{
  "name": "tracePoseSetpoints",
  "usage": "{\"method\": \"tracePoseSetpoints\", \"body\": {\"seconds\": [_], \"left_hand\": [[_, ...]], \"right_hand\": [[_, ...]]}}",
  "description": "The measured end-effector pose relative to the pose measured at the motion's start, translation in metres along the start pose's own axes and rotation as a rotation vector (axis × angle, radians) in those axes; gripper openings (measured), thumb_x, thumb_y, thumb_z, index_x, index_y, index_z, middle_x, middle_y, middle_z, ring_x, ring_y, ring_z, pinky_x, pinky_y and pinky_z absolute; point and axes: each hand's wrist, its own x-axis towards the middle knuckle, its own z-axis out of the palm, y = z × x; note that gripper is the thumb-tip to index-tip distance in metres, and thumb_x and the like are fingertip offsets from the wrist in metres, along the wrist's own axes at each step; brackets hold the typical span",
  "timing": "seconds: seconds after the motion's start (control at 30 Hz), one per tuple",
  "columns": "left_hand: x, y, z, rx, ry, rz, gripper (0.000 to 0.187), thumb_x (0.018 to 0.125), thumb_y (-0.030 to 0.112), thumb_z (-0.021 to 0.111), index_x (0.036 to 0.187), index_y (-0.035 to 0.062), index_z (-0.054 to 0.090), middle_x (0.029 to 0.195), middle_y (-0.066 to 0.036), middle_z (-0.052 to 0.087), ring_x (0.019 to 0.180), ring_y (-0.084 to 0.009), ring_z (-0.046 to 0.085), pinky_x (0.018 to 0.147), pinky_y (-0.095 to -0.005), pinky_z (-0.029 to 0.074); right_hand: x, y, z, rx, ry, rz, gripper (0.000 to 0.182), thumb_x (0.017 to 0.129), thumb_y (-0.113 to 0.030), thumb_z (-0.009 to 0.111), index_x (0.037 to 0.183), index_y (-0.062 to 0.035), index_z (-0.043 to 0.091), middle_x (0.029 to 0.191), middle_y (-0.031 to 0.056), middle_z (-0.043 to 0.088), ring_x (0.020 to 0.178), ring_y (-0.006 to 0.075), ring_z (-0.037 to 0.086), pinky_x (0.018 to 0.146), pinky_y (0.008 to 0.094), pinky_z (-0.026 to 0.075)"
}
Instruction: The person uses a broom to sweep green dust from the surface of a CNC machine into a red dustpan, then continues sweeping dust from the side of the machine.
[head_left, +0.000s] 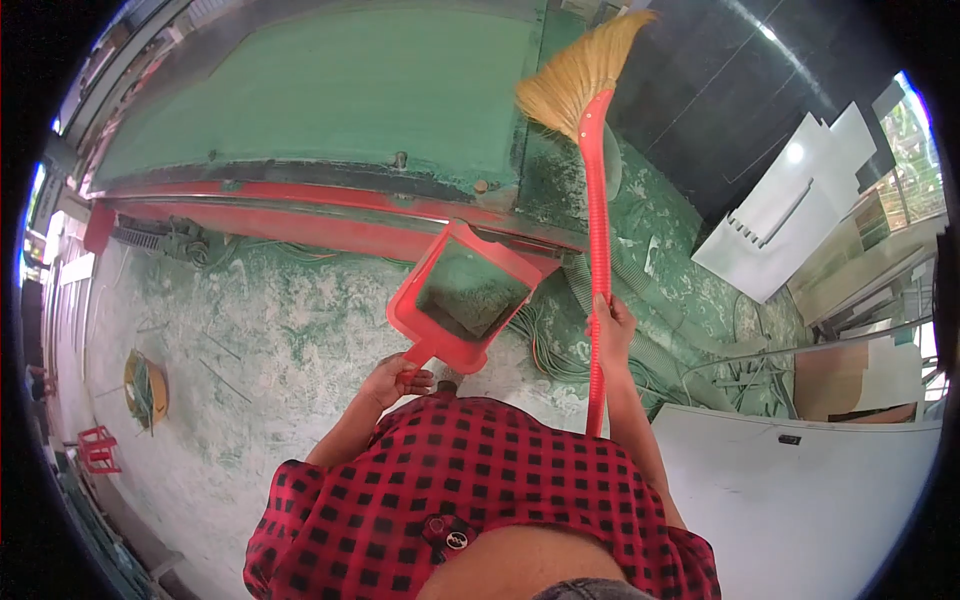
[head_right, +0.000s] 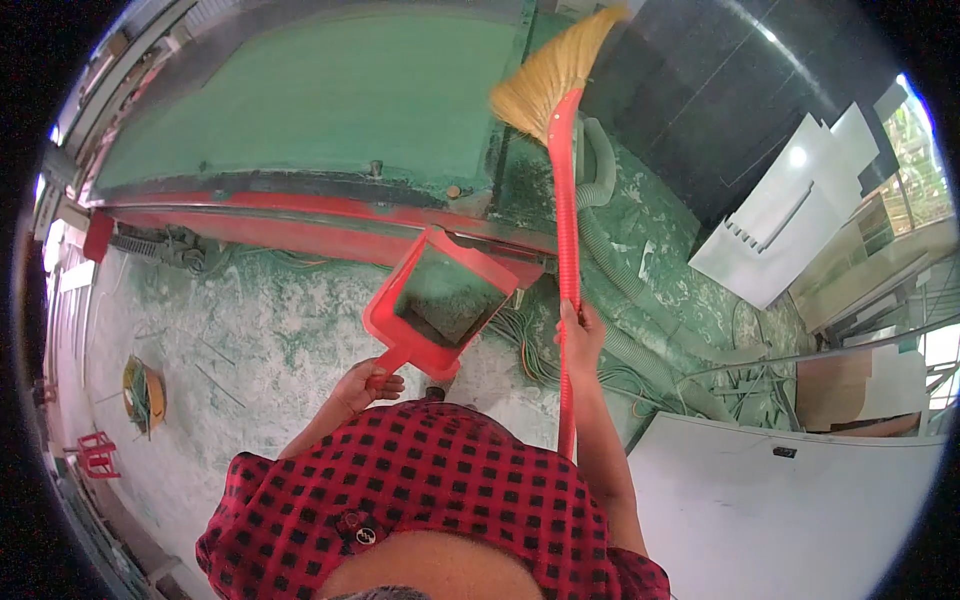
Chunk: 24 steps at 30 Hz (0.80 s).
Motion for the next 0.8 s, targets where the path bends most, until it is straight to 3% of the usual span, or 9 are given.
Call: {"method": "tracePoseSetpoints", "body": {"seconds": [0.33, 0.53, 0.63, 0.7, 0.73, 0.8], "left_hand": [[0.006, -0.011, -0.004, -0.012, 0.002, 0.054, 0.039, 0.081, 0.018, 0.051, 0.115, 0.0003, 0.046, 0.095, -0.021, 0.062, 0.083, -0.0328, 0.064, 0.072, -0.0444, 0.053], [0.005, -0.006, 0.004, -0.065, 0.001, 0.093, 0.037, 0.08, 0.016, 0.053, 0.111, -0.0015, 0.045, 0.092, -0.022, 0.061, 0.079, -0.0332, 0.064, 0.072, -0.0438, 0.053], [0.008, -0.003, 0.0, -0.071, 0.006, 0.11, 0.039, 0.08, 0.018, 0.054, 0.111, -0.0023, 0.047, 0.094, -0.022, 0.061, 0.081, -0.0329, 0.064, 0.073, -0.0439, 0.053], [0.005, 0.002, 0.0, -0.063, 0.007, 0.13, 0.038, 0.079, 0.019, 0.054, 0.11, -0.0024, 0.048, 0.094, -0.022, 0.061, 0.083, -0.0329, 0.063, 0.073, -0.0439, 0.053], [0.004, 0.005, 0.001, -0.056, 0.011, 0.146, 0.038, 0.079, 0.02, 0.055, 0.109, -0.0025, 0.05, 0.095, -0.022, 0.061, 0.084, -0.0328, 0.063, 0.073, -0.0439, 0.053], [0.003, 0.011, 0.0, -0.051, 0.028, 0.161, 0.037, 0.079, 0.02, 0.055, 0.108, -0.0024, 0.051, 0.096, -0.022, 0.061, 0.084, -0.0328, 0.063, 0.074, -0.0438, 0.053]], "right_hand": [[0.021, 0.018, 0.012, -0.128, -0.032, 0.036, 0.028, 0.086, -0.028, 0.06, 0.094, -0.001, 0.061, 0.059, 0.0007, 0.051, 0.043, 0.007, 0.047, 0.039, 0.0218, 0.04], [-0.003, -0.015, -0.006, -0.129, -0.024, -0.113, 0.026, 0.086, -0.026, 0.059, 0.089, -0.0004, 0.06, 0.059, -0.0011, 0.049, 0.049, 0.0035, 0.045, 0.04, 0.0192, 0.036], [0.002, -0.017, -0.011, -0.235, -0.058, -0.152, 0.027, 0.085, -0.03, 0.061, 0.09, -0.0037, 0.06, 0.057, 0.0018, 0.049, 0.048, 0.0086, 0.046, 0.043, 0.0257, 0.039], [0.011, -0.005, -0.01, -0.646, -0.066, -0.34, 0.028, 0.082, -0.034, 0.063, 0.093, -0.0079, 0.059, 0.058, 0.0092, 0.053, 0.048, 0.0221, 0.052, 0.047, 0.0368, 0.042], [0.007, -0.007, -0.006, -0.641, -0.063, -0.342, 0.028, 0.082, -0.034, 0.063, 0.093, -0.0079, 0.059, 0.058, 0.0092, 0.053, 0.048, 0.0221, 0.052, 0.047, 0.0368, 0.042], [-0.009, -0.011, 0.002, -0.855, -0.076, -0.478, 0.031, 0.079, -0.036, 0.064, 0.095, -0.0106, 0.058, 0.062, 0.0156, 0.055, 0.058, 0.0348, 0.057, 0.053, 0.0442, 0.042]]}}
